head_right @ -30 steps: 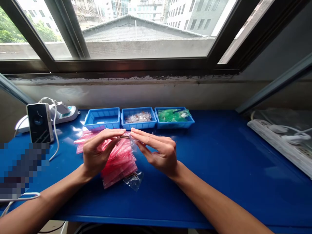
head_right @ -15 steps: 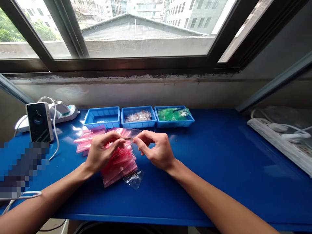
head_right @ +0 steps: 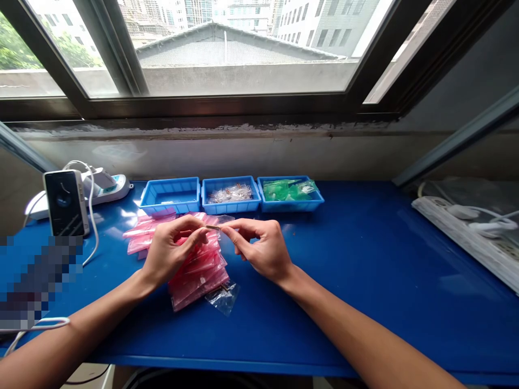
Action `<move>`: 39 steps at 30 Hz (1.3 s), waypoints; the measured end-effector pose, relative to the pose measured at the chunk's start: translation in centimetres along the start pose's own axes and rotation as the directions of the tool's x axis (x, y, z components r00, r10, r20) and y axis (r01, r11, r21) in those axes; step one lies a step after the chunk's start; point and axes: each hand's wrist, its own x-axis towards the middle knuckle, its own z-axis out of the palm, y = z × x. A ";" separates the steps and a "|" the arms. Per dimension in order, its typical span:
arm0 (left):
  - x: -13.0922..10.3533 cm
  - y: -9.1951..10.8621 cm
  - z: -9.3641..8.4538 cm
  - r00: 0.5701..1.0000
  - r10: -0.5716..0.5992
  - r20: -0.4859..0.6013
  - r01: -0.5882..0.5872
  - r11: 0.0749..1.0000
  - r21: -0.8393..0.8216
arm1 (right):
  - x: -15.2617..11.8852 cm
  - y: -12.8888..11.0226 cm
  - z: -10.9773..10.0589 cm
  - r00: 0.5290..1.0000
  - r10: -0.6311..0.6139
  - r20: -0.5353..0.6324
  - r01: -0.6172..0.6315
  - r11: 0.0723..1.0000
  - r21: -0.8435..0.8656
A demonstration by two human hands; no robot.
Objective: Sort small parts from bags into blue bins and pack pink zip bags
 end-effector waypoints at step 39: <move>0.4 -0.9 -0.4 0.995 0.059 -0.082 -0.059 0.998 0.002 | 4.6 0.0 -1.4 0.911 0.412 -0.018 -0.409 0.909 0.083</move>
